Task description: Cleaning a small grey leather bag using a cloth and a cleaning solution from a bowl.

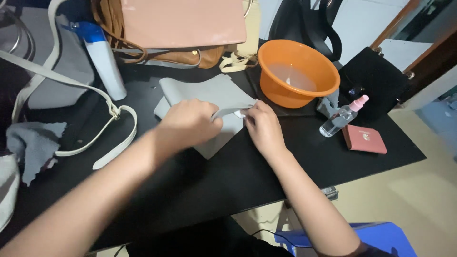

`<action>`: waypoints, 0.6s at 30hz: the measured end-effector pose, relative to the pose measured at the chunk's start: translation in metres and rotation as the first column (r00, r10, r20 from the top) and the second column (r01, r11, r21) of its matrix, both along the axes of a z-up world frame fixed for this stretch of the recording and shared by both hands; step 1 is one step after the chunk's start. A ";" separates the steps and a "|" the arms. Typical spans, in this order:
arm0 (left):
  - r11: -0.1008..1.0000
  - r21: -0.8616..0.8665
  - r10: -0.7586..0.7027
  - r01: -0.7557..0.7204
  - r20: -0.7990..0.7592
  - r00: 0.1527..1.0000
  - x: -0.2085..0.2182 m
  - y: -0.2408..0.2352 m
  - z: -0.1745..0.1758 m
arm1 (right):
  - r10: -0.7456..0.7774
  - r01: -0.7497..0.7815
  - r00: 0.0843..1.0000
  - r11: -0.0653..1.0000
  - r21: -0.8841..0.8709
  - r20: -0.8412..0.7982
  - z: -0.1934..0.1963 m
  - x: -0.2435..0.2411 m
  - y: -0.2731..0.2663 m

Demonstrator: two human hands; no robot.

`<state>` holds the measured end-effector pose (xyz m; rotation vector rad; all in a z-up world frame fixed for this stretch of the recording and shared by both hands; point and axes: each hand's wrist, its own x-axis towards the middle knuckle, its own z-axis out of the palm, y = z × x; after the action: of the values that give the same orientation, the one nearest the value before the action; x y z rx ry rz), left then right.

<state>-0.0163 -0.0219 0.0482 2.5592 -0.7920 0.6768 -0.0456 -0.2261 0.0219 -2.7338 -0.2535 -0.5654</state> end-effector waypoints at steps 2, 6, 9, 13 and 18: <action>0.968 0.150 -0.078 0.201 -0.581 0.810 0.010 0.003 0.027 | -0.042 0.042 0.999 0.998 0.042 0.020 -0.010 0.001 -0.001; 0.860 0.374 0.059 0.347 -0.748 0.661 0.008 0.010 0.073 | -0.074 0.074 0.997 0.997 0.006 0.019 -0.020 0.002 -0.004; 0.857 0.403 0.127 0.320 -0.768 0.628 0.010 0.014 0.081 | -0.145 0.146 0.989 0.988 -0.044 0.011 -0.021 0.004 -0.005; 0.853 0.383 0.074 0.354 -0.761 0.645 0.026 0.025 0.035 | -0.018 0.018 1.000 0.998 0.053 0.004 -0.027 0.004 0.001; 0.758 0.534 -0.103 0.374 -0.469 0.877 0.056 0.043 -0.058 | 0.330 -0.337 0.941 0.915 0.223 0.071 -0.042 -0.028 0.033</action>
<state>0.0392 0.0214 -0.0098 2.9022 -1.3262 -0.2787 -0.0734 -0.1927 -0.0205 -2.3842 -0.6091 -0.5057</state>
